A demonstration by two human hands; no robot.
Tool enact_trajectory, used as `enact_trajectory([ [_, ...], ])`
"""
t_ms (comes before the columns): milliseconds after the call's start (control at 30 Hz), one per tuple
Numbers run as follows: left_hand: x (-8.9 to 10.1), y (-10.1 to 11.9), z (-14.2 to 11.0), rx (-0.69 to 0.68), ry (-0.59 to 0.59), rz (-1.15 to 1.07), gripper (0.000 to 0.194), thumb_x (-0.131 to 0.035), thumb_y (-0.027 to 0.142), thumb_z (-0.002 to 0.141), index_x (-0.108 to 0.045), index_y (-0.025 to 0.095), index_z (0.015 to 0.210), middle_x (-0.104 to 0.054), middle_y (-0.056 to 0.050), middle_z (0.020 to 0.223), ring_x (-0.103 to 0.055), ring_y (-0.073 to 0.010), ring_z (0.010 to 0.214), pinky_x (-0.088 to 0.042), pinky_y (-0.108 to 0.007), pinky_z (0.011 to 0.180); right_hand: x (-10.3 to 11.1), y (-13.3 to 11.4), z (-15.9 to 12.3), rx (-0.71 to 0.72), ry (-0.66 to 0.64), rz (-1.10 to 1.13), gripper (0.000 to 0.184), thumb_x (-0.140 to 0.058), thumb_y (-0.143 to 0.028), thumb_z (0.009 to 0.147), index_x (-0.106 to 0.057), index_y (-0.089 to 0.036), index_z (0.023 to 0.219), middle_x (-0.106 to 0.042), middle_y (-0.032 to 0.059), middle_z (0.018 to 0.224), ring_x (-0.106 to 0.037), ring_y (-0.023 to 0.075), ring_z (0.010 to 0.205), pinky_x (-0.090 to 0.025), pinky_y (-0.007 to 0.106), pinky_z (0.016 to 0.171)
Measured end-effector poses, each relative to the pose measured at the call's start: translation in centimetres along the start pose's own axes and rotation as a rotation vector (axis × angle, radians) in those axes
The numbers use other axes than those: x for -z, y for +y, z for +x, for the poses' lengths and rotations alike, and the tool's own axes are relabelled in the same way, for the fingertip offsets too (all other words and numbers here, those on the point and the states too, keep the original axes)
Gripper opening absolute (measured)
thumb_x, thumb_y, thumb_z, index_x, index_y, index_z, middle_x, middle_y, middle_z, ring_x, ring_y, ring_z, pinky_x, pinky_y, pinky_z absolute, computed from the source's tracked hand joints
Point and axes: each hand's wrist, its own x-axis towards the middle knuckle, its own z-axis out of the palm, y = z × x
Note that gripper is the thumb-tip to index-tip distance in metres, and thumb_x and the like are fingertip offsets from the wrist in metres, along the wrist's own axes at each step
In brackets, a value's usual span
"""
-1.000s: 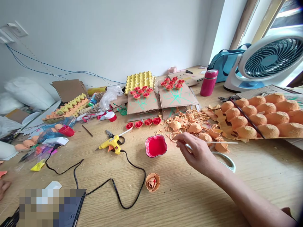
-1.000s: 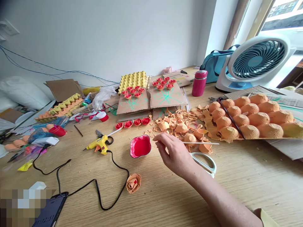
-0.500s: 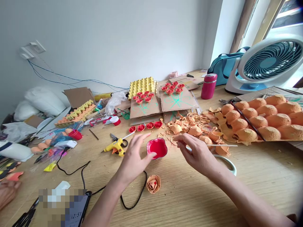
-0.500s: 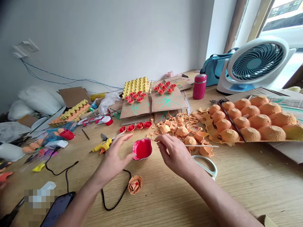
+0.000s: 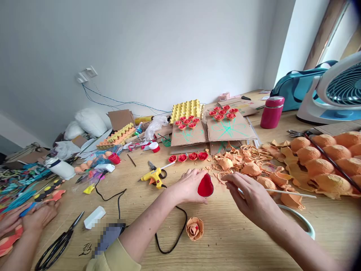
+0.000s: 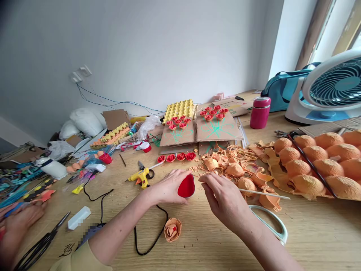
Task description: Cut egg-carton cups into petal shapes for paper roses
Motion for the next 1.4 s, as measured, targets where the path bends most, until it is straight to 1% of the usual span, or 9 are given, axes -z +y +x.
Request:
enact_trajectory([
  [200,0.5,-0.1,-0.3,-0.04,0.028,0.025,0.095,-0.082,0.039,0.057,-0.04,0.028,0.141,-0.055,-0.011,0.132,-0.052,-0.0353,0.12,-0.045,-0.05,0.102,-0.3,0.2,-0.1,0.059,-0.01,-0.047,0.015,-0.039,-0.019,0.102,-0.053,-0.022,0.104,-0.065,0.004,0.088,-0.064,0.0188,0.078,-0.048,0.031,0.068],
  [367,2.6,-1.9,-1.6,-0.034,0.067,0.046,0.094,-0.081,0.039,0.059,-0.039,0.028,0.142,-0.056,-0.011,0.136,-0.052,-0.0348,0.124,-0.042,-0.048,0.105,-0.5,0.2,-0.1,0.1,-0.002,-0.083,0.015,-0.039,-0.018,0.102,-0.054,-0.021,0.103,-0.065,0.0031,0.085,-0.063,0.0173,0.073,-0.048,0.031,0.067],
  [500,5.7,-5.0,-2.7,0.045,0.102,0.119,0.098,-0.081,0.04,0.059,-0.037,0.025,0.144,-0.055,-0.013,0.138,-0.053,-0.0347,0.124,-0.042,-0.046,0.105,-0.6,0.2,-0.2,0.132,0.021,-0.095,0.018,-0.038,-0.018,0.102,-0.055,-0.021,0.104,-0.067,0.0039,0.087,-0.064,0.0174,0.074,-0.049,0.03,0.067],
  [633,8.9,-9.3,-3.1,0.186,0.093,0.177,0.093,-0.076,0.042,0.062,-0.036,0.023,0.144,-0.053,-0.012,0.14,-0.052,-0.0329,0.127,-0.04,-0.042,0.108,-0.9,0.3,-0.4,0.142,0.003,-0.118,0.02,-0.038,-0.02,0.102,-0.058,-0.021,0.103,-0.068,0.0045,0.087,-0.064,0.0182,0.072,-0.05,0.032,0.067],
  [800,11.1,-14.5,-2.3,0.295,0.123,0.195,0.088,-0.075,0.04,0.061,-0.04,0.019,0.139,-0.053,-0.014,0.141,-0.051,-0.0348,0.128,-0.04,-0.041,0.107,-1.0,0.4,-0.4,0.156,0.006,-0.128,0.02,-0.039,-0.019,0.101,-0.059,-0.02,0.104,-0.069,0.0049,0.088,-0.066,0.0177,0.072,-0.051,0.032,0.067],
  [967,10.8,-17.9,-0.5,0.364,0.153,0.163,0.087,-0.073,0.037,0.06,-0.04,0.014,0.137,-0.057,-0.016,0.134,-0.057,-0.0332,0.12,-0.045,-0.039,0.1,-1.0,0.3,-0.5,0.176,0.034,-0.133,0.021,-0.04,-0.018,0.1,-0.06,-0.022,0.104,-0.071,0.0041,0.088,-0.068,0.0175,0.073,-0.054,0.032,0.069],
  [1100,9.9,-19.8,1.2,0.391,0.187,0.126,0.083,-0.073,0.037,0.062,-0.043,0.014,0.136,-0.062,-0.014,0.127,-0.059,-0.0315,0.115,-0.047,-0.037,0.096,-1.0,0.4,-0.4,0.2,0.045,-0.182,0.021,-0.039,-0.019,0.1,-0.06,-0.022,0.104,-0.073,0.0059,0.09,-0.07,0.0192,0.075,-0.055,0.031,0.064],
  [1200,9.3,-20.8,2.5,0.398,0.194,0.107,0.081,-0.076,0.036,0.064,-0.045,0.014,0.135,-0.059,-0.015,0.131,-0.057,-0.0306,0.117,-0.047,-0.038,0.098,-0.8,0.3,-0.1,0.245,0.087,-0.214,0.022,-0.038,-0.02,0.099,-0.059,-0.023,0.104,-0.074,0.0073,0.089,-0.071,0.021,0.074,-0.055,0.032,0.06],
  [1400,8.6,-22.3,4.6,0.397,0.167,0.096,0.054,-0.069,0.039,0.082,-0.054,0.016,0.128,-0.057,-0.014,0.131,-0.058,-0.0283,0.114,-0.047,-0.048,0.097,-0.4,0.2,0.4,0.263,0.135,-0.175,0.025,-0.038,-0.018,0.099,-0.06,-0.027,0.107,-0.074,0.0042,0.08,-0.071,0.021,0.068,-0.056,0.032,0.059],
])
